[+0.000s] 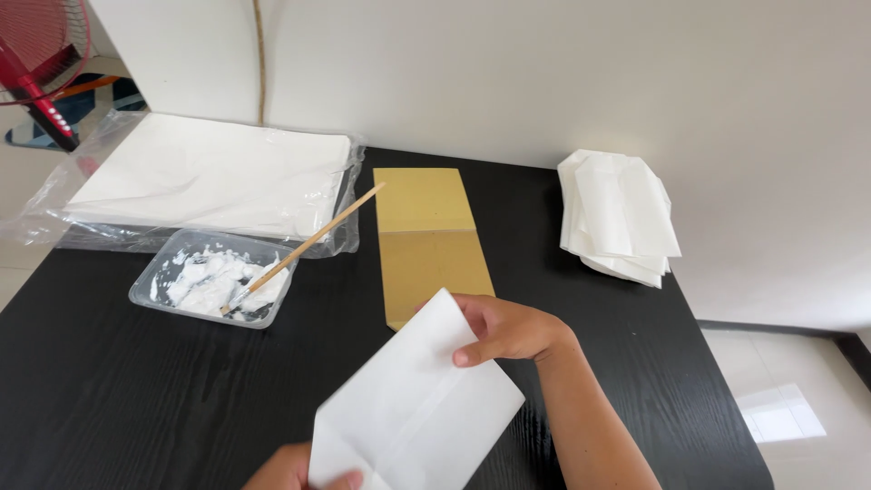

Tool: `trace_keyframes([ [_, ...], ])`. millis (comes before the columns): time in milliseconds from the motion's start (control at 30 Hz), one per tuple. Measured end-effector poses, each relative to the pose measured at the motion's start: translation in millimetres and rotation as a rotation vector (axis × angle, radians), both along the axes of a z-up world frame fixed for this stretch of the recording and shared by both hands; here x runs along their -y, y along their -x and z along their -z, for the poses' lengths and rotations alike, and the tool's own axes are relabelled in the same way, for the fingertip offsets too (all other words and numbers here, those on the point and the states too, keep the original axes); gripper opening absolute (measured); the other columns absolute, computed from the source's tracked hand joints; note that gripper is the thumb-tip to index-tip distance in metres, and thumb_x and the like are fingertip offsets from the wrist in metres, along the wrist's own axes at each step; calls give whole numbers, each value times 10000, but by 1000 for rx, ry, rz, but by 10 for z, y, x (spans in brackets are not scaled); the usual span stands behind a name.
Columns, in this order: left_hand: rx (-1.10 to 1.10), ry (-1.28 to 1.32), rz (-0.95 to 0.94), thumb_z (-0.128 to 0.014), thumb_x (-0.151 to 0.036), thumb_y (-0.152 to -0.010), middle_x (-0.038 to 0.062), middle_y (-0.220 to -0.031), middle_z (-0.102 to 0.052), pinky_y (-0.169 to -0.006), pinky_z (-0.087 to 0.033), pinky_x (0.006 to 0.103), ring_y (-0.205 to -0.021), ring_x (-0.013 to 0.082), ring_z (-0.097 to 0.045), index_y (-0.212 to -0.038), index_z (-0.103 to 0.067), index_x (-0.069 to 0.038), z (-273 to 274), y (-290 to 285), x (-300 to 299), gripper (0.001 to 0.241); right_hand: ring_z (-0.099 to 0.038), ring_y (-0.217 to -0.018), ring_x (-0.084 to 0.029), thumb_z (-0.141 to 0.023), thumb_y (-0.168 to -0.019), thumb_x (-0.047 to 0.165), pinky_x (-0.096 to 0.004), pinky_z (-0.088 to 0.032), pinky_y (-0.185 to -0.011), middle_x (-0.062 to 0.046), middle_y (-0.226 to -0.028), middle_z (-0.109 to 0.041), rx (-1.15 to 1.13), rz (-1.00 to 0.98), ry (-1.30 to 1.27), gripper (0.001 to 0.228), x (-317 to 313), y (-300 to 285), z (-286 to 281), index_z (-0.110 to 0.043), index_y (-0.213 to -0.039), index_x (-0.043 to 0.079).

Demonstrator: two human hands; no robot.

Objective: The person applies white adhesive to the edges of a folded white paper structure using a brush, then folds and presses the flaps to secure them. They handle a stack of white paper sheets and a cardboard template, eventually placing the template onto a flat sheet of paper.

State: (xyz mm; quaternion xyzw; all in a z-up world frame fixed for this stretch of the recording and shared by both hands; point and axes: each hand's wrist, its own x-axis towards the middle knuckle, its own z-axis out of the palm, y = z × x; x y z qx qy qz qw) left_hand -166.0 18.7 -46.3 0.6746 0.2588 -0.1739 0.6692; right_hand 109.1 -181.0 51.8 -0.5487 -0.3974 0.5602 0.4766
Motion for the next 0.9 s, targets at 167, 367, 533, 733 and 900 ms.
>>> trace_keyframes([
  [167,163,26,-317,-760,-85,-841,226,-807,-895,-609,-630,377,-713,274,-814,-1069,-847,71,-507,-321,159,290,-767,-1026,-280,-798,-785,179,-405,-651,-872,-143,-1181,-776,1,406,124,524,268,137,-123,-679,-1262,-2],
  [367,121,84,-307,-740,-77,-850,222,-968,-840,-706,-632,405,-801,312,-799,-1438,-584,-89,-775,-798,425,608,-754,-965,-321,-739,-817,134,-446,-640,-823,-207,-1165,-781,-44,965,64,479,783,78,10,-670,-1266,-16],
  [533,140,-32,-62,-746,-221,-847,80,-1014,-836,-732,-609,302,-798,212,-802,-1510,-487,-197,-942,-1482,742,713,-702,-1002,-310,-661,-893,119,-454,-581,-869,-147,-1182,-744,-131,1434,13,406,979,-246,-167,-668,-1296,74],
  [733,366,57,-23,-750,-411,-894,265,-1264,-695,-857,-617,385,-1078,321,-748,-1518,-373,35,-930,-2762,1294,855,-739,-983,-316,-698,-909,23,-458,-611,-910,-174,-1123,-743,-180,1679,-567,393,1205,-1175,211,-625,-1296,19],
  [900,472,-10,-68,-741,-283,-909,249,-1173,-712,-779,-624,359,-1042,319,-727,-1447,-439,76,-808,-3866,1752,714,-626,-1237,-353,-533,-1012,16,-520,-533,-1070,-245,-1396,-592,-149,1704,-588,522,1184,-1199,86,-382,-1508,-49],
])
